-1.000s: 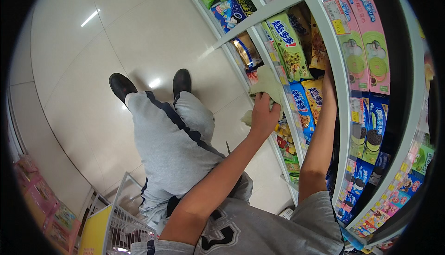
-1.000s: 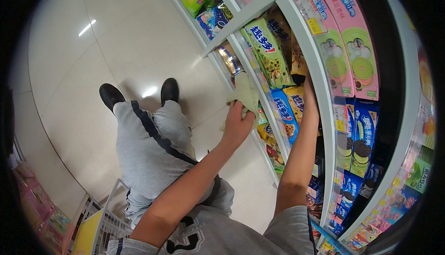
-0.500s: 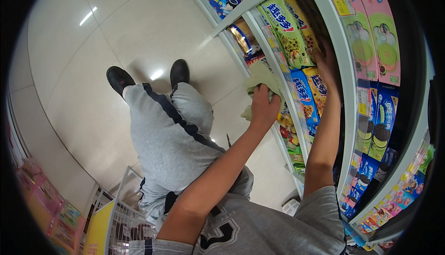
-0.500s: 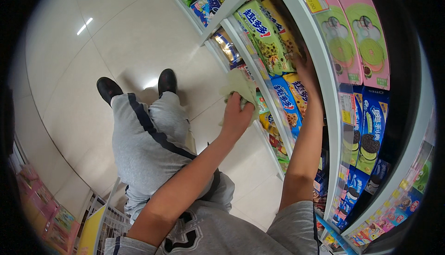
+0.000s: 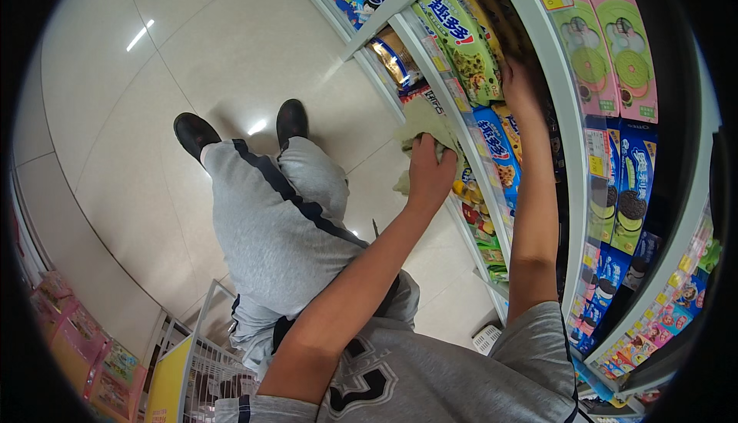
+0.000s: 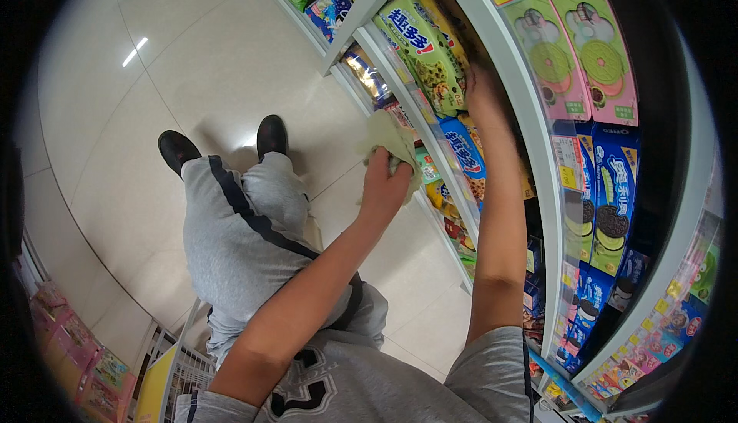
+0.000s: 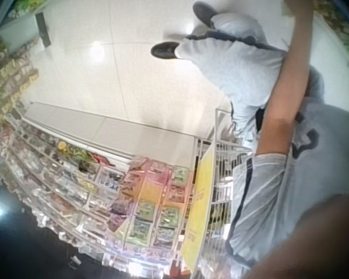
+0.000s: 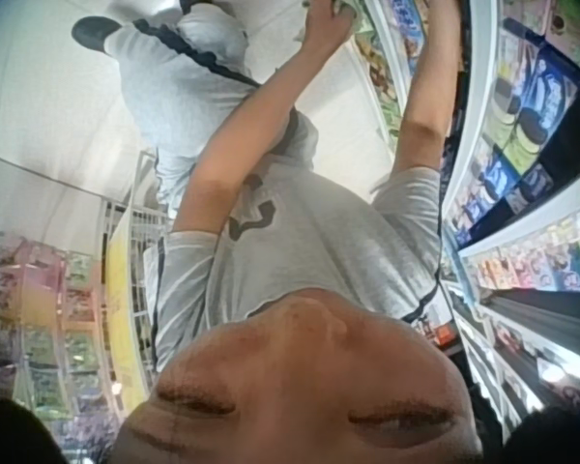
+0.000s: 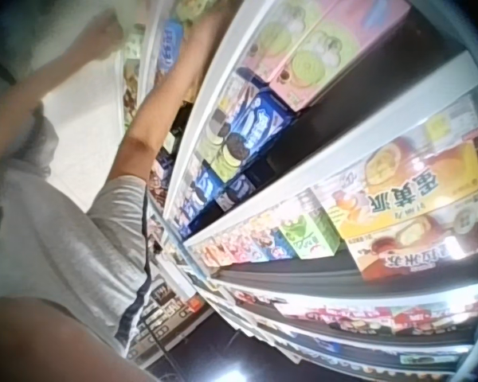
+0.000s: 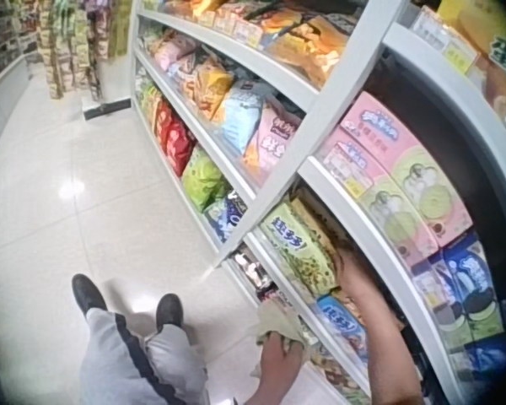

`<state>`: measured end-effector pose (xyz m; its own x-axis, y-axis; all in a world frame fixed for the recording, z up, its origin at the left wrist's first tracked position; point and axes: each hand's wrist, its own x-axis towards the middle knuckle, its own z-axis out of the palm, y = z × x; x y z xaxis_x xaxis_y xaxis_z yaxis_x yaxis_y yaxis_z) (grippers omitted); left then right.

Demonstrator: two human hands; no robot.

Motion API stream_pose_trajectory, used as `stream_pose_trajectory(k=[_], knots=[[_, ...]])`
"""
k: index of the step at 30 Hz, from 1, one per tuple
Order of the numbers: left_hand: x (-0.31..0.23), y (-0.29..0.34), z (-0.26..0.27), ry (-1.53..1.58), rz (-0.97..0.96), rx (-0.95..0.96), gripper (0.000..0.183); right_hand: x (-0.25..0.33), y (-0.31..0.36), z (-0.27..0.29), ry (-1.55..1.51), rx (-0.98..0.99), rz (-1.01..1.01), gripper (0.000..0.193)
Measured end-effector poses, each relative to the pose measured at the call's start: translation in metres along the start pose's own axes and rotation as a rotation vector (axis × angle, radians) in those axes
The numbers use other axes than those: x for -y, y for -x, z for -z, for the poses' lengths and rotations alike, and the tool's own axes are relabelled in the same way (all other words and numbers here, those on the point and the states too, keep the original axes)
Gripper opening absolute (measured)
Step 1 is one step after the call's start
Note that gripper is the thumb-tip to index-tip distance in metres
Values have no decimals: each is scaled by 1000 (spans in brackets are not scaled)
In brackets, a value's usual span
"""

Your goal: The person wipes the front edges of a snack aisle shelf with a cloth, then repeatedly picks up individual snack packages, wipes them, and places them back. The person handles multiple snack boxes and bags one at a time while moving along the shelf.

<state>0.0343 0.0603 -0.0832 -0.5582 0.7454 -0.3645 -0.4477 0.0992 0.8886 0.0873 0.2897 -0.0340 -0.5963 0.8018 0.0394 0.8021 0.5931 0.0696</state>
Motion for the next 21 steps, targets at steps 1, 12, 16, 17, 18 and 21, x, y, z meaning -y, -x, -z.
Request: stream_pose_trajectory(k=[1,12,16,17,18,21], knots=[[0,0,0,-6,-1,1,25,4,0,0,-14,-13,3,40],[-6,-1,-4,43,0,-44,29,80,48,26,109,-303,26,45],[8,6,-5,125,-48,-93,32,145,119,65,-819,-193,34,26],[13,9,-8,-154,13,-80,33,163,152,89,-1013,-12,34,24],[18,12,-11,-277,39,-84,33,181,164,109,-1070,-17,407,25],[32,36,-18,-19,93,-168,32,267,224,179,-1323,-57,365,29]])
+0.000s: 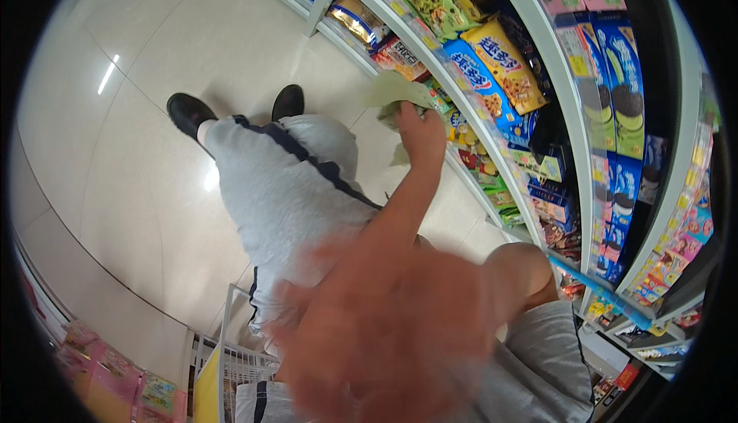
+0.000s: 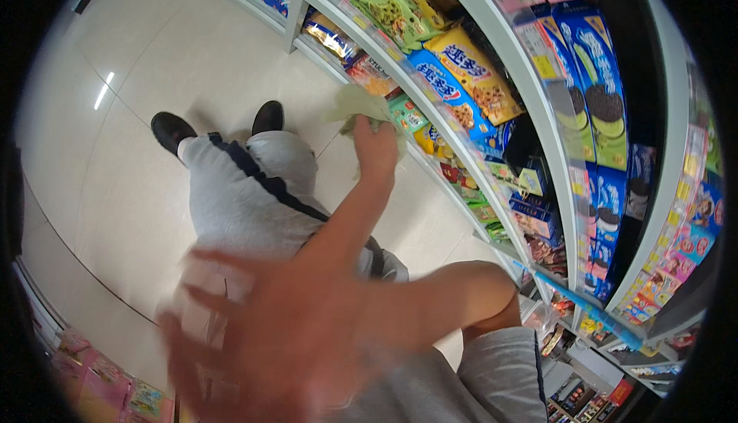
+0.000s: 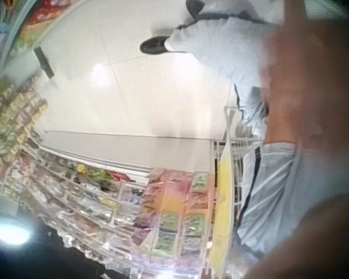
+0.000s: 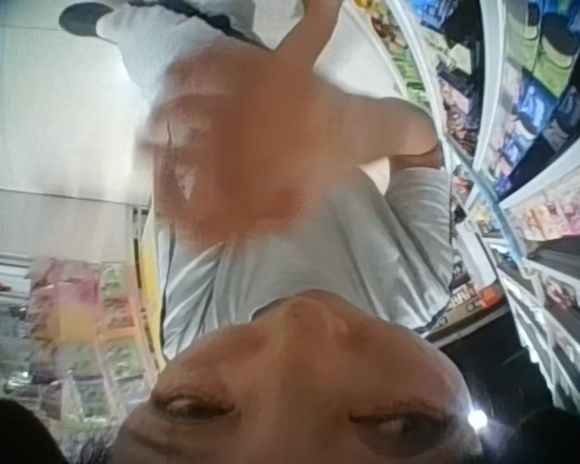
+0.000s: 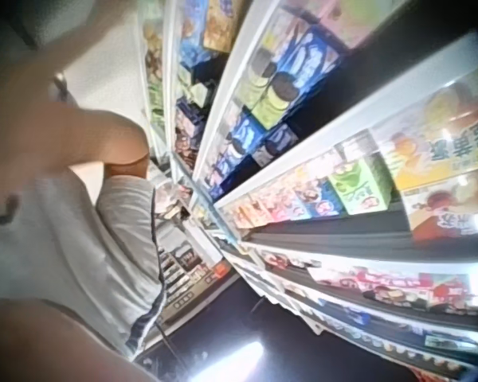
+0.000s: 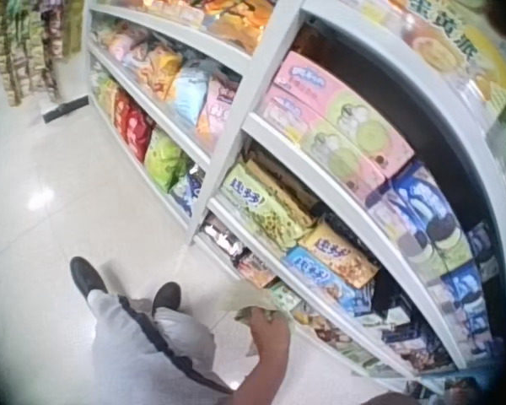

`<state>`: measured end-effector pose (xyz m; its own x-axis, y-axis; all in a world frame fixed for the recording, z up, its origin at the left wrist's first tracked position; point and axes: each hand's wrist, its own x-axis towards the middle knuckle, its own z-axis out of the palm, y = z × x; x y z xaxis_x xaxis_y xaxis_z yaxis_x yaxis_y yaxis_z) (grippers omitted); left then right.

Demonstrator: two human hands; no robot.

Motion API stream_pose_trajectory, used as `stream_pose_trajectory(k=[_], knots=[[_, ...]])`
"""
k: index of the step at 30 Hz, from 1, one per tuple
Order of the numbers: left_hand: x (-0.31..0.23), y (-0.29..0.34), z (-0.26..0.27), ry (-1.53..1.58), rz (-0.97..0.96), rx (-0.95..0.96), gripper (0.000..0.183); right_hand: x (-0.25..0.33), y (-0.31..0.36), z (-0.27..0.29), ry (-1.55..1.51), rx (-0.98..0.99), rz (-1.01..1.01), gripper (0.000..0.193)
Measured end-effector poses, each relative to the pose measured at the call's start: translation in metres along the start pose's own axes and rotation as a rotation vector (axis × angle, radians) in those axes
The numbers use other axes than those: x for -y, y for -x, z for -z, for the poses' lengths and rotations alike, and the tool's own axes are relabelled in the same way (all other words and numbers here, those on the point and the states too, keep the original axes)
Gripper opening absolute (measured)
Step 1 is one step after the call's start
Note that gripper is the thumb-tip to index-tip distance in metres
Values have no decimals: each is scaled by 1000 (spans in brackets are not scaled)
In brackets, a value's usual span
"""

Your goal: The person wipes the front edges of a snack aisle shelf with a cloth, then repeatedly picks up individual snack packages, wipes them, and places them back. The person handles multiple snack boxes and bags one at a time while moving along the shelf.

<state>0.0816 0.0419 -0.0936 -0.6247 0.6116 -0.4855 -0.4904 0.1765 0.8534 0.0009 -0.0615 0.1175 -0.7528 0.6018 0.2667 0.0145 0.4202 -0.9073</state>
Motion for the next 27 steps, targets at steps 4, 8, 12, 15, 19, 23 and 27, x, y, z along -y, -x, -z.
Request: stream_pose_trajectory(k=[4,8,12,15,19,23,27], knots=[[6,35,-1,5,48,80,30,53,-5,-33,329,-163,377,22],[-3,56,4,-5,71,171,27,48,6,10,122,235,708,38],[-11,64,2,163,31,235,38,67,39,69,87,348,-176,43],[-15,59,-3,351,51,221,47,-22,54,98,768,132,-262,35],[-18,48,-10,311,-21,166,42,-152,45,188,1366,-198,-377,43],[-29,40,-7,263,61,231,38,-212,42,269,1285,-138,-583,64],[-42,35,-5,461,228,371,45,-237,48,303,1189,-44,-717,73]])
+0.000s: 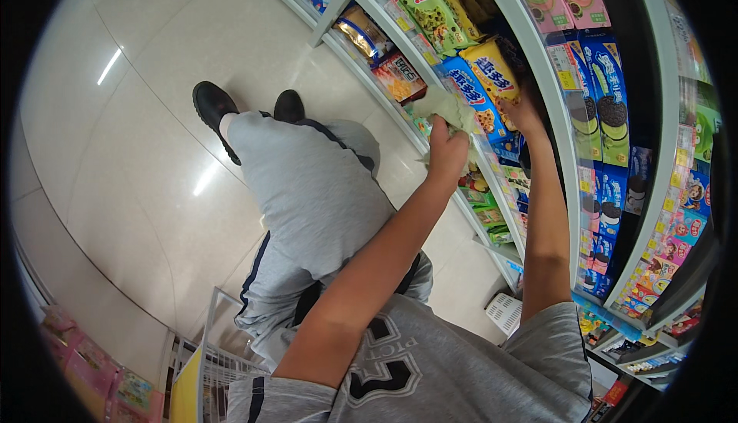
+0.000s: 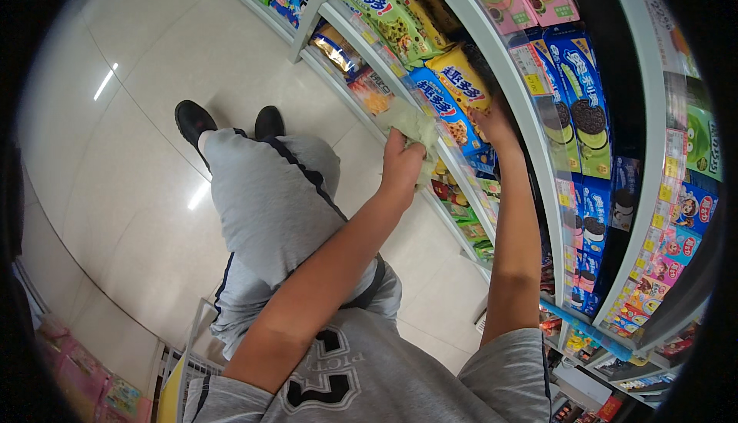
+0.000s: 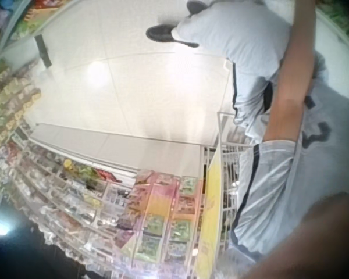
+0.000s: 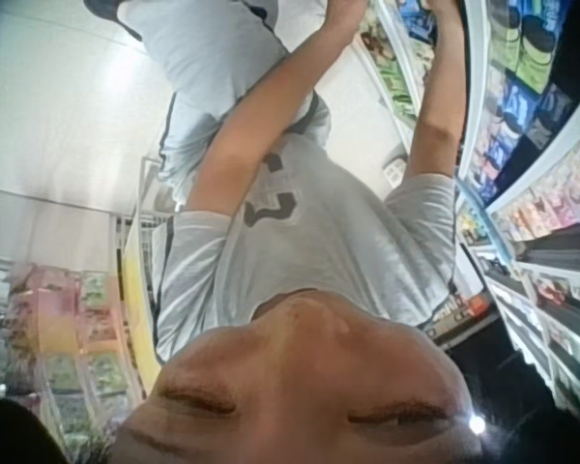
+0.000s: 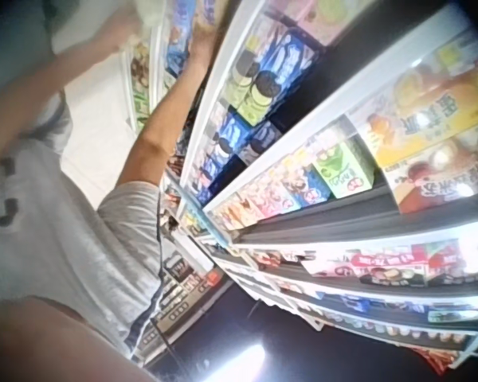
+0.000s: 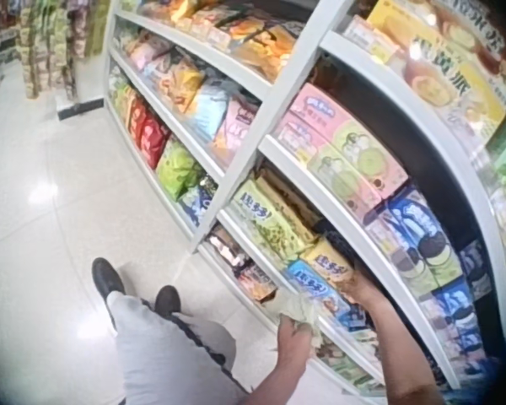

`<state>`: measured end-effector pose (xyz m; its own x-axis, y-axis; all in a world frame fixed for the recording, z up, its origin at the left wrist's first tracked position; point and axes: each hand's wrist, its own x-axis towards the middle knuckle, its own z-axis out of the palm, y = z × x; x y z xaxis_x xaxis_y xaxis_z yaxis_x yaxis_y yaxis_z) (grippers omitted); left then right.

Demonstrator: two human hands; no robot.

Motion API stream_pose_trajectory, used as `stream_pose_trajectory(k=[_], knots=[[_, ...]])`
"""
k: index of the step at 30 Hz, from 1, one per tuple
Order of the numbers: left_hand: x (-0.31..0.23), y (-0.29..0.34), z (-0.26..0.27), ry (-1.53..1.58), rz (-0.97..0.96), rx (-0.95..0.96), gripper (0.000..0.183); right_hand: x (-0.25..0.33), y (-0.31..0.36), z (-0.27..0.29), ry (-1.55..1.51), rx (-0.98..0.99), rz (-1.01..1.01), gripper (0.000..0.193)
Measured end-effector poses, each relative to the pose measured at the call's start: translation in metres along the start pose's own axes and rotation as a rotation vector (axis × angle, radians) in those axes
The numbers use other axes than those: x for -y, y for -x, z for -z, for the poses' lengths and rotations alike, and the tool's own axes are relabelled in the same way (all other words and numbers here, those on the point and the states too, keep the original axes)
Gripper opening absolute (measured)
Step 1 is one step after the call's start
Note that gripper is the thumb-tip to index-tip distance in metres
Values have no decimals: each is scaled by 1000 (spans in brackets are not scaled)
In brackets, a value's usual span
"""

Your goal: The person wipes the front edges of a snack aisle shelf with a cloth, then repeatedly picks up individual snack packages, wipes them, and places them back. The person handles multiple snack boxes and bags one at a time while moving along the shelf.

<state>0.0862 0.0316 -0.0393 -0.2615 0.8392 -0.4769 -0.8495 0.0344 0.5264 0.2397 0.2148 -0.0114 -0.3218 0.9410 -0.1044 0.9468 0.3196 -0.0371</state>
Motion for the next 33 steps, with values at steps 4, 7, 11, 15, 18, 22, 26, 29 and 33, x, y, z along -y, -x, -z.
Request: stream_pose_trajectory(k=[4,7,11,15,18,22,26,29,33], knots=[[-5,3,1,108,172,27,51,-10,12,-3,-56,-93,54,61],[-8,6,5,254,188,70,53,7,37,0,39,-215,-53,48],[-18,15,6,268,236,211,61,58,72,18,111,-357,143,35],[-25,28,8,59,169,434,70,113,113,23,-92,-309,210,39],[-22,31,14,-201,-166,422,73,138,136,17,-428,-159,239,46],[-29,11,30,-513,-301,183,68,146,158,21,-605,52,91,50],[-49,8,37,-61,-34,169,51,135,180,47,-913,330,-64,32],[-65,10,35,240,42,119,38,128,198,51,-1152,421,-218,33],[-69,6,39,162,-56,52,33,125,208,30,-1382,435,-309,43]])
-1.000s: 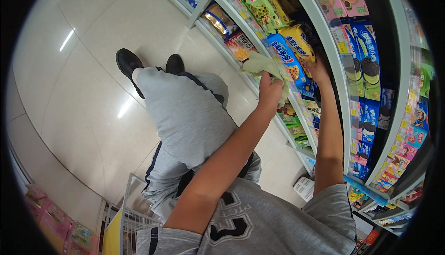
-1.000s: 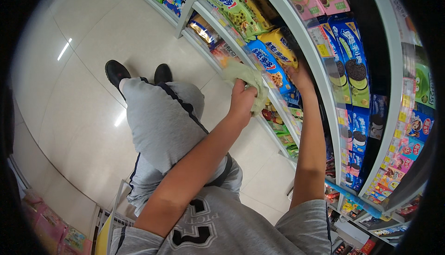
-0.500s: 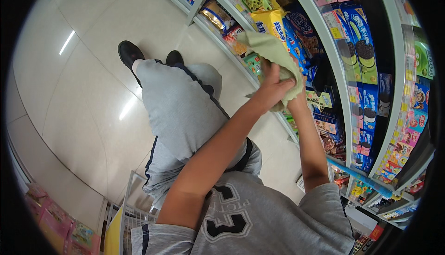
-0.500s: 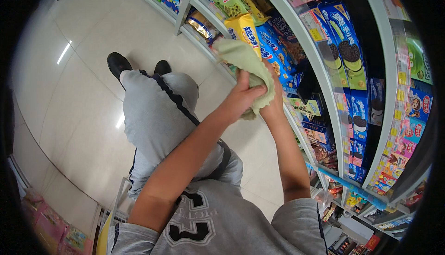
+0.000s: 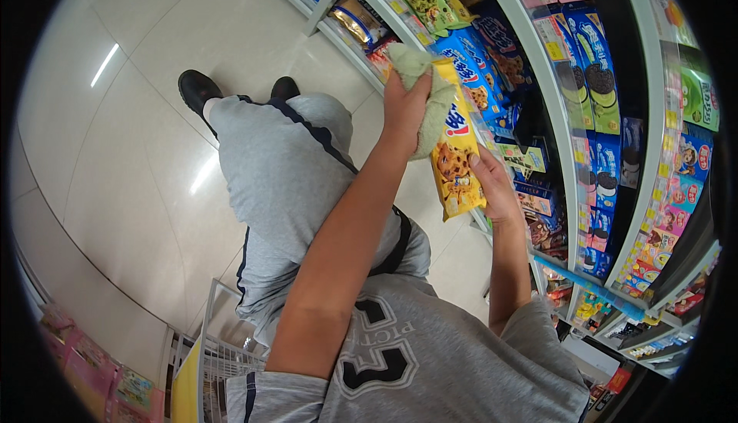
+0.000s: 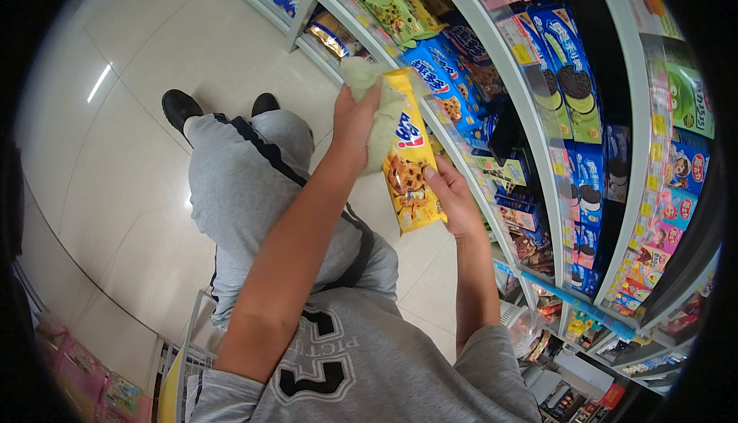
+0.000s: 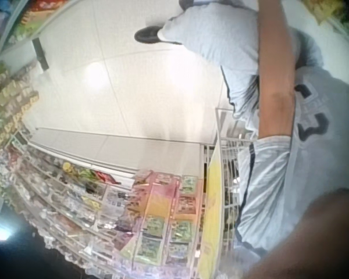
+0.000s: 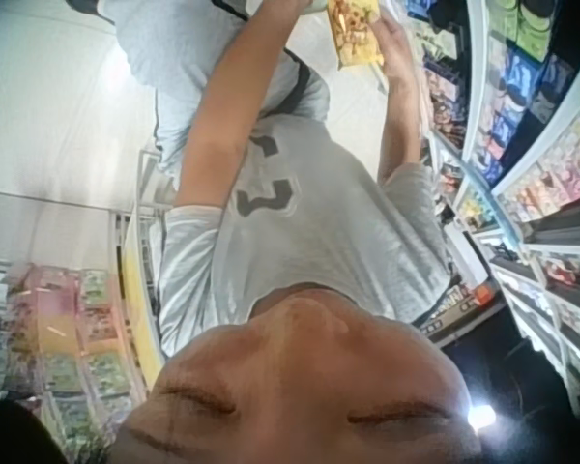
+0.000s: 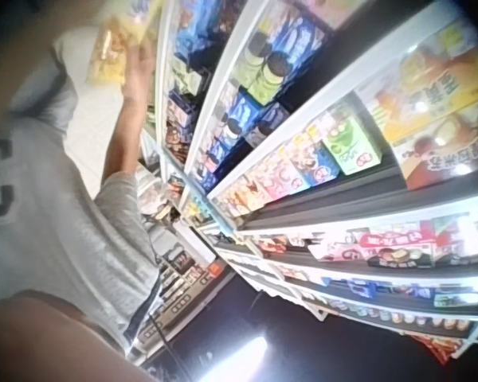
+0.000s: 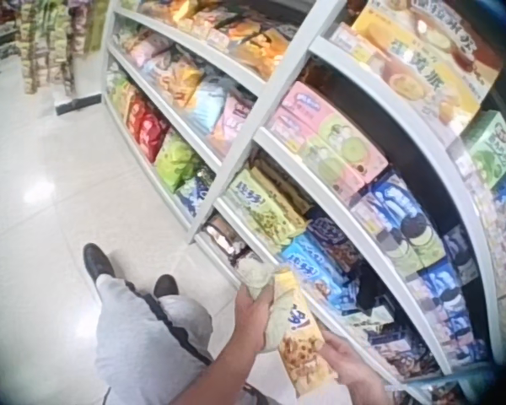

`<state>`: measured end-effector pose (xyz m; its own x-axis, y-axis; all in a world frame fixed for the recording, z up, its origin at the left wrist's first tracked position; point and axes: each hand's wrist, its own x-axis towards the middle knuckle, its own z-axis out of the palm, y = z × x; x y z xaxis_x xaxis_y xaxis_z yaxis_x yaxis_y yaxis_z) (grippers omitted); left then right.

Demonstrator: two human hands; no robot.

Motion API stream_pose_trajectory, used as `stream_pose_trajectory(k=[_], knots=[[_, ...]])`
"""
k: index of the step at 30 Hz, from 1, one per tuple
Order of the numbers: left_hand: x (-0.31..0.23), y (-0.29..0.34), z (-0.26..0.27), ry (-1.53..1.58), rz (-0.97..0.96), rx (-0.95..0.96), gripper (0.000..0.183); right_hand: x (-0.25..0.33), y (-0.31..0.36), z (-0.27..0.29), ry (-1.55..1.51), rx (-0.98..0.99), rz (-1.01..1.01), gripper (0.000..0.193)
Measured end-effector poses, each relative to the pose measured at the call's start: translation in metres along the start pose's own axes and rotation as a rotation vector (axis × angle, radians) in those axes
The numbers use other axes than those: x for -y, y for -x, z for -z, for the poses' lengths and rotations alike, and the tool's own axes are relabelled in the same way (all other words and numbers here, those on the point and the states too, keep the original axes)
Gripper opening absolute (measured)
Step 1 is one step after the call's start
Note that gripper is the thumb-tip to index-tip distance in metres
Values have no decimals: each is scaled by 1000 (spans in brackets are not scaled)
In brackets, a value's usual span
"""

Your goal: The person wipes the front edges of a snack aisle shelf with a cloth, then repeatedly picks up individual snack packages, wipes them, and places them back. The person handles multiple snack boxes and bags one at a time while moving along the shelf.

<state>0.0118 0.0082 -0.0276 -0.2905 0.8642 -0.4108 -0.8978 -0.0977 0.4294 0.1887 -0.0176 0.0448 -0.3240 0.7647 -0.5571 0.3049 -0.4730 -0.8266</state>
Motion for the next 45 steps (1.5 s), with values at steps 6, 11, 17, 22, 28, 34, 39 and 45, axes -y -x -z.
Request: stream_pose_trajectory(k=[6,11,17,22,28,34,39,45], knots=[[2,-18,6,-27,-162,-196,36,-21,5,-10,-413,4,54,43],[4,-15,-1,7,-182,-210,44,-32,-8,-17,-576,-134,28,39],[21,-10,-3,-140,104,-215,54,-31,-33,-17,-426,-189,-40,36],[39,-2,-3,-362,186,-152,52,-40,-45,-22,-310,-211,105,37],[45,-3,-3,-183,65,-152,43,-41,-48,-14,-109,-216,45,38],[31,-5,-15,-197,-9,-139,44,-7,-72,-15,-601,-125,228,39],[26,5,-22,-71,77,-194,44,50,-154,3,-520,-168,352,31],[28,-3,-17,106,99,-6,49,71,-225,7,-410,-366,228,35]])
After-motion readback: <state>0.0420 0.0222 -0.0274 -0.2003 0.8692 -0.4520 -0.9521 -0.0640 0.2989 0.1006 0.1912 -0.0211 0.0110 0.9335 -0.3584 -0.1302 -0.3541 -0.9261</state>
